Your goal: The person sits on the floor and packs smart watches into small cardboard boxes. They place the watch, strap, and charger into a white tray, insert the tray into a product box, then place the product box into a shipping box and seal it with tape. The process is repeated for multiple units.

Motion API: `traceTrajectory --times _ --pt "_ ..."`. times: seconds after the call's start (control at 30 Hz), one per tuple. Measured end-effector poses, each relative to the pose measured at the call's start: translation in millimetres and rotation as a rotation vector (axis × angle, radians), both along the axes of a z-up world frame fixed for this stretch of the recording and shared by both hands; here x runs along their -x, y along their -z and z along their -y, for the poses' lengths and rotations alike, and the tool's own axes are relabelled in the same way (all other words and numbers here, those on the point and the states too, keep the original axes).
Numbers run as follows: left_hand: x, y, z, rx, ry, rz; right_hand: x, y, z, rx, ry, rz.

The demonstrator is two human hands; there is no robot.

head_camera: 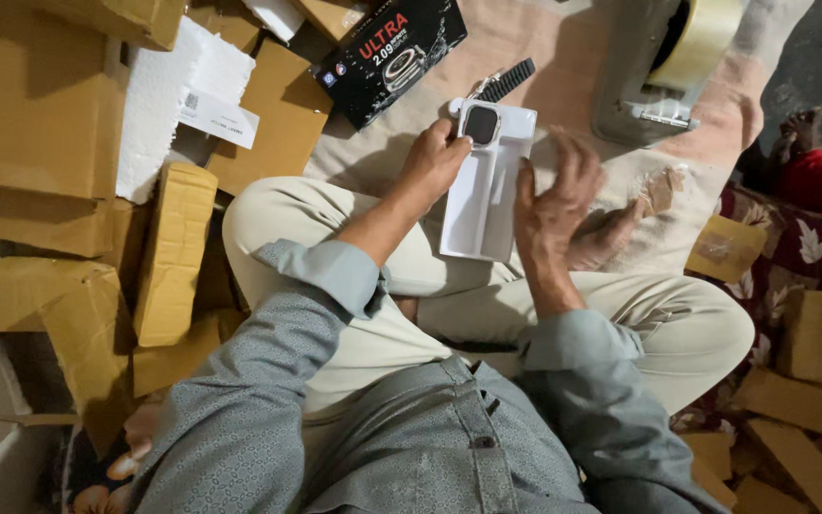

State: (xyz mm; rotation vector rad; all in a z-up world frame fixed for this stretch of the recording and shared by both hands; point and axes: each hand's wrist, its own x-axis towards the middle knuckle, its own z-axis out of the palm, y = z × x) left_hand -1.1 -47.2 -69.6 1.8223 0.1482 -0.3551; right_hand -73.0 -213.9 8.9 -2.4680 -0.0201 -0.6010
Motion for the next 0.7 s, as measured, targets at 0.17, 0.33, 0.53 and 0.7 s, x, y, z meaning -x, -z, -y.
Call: traceTrajectory --times 0.17,0.33,0.53,0.7 --pt "13.8 2.3 9.4 0.114 0.11 -0.094 2.4 -3.0 32.5 -0.626 0.202 -0.659" --pt "-4.8 -31.5 -13.9 -0.007 0.063 -0.023 -19.4 -5.3 46.9 -0.644 0.156 -0.475" --pt "-20.3 -59.6 -74.1 0.139 -0.536 0.394 -102.6 28.4 21.7 0.51 -0.507 0.064" --pt "-32.0 -50.6 -74.9 0.101 -0.563 0.351 -121.1 51.1 16.5 0.643 -0.514 -0.08"
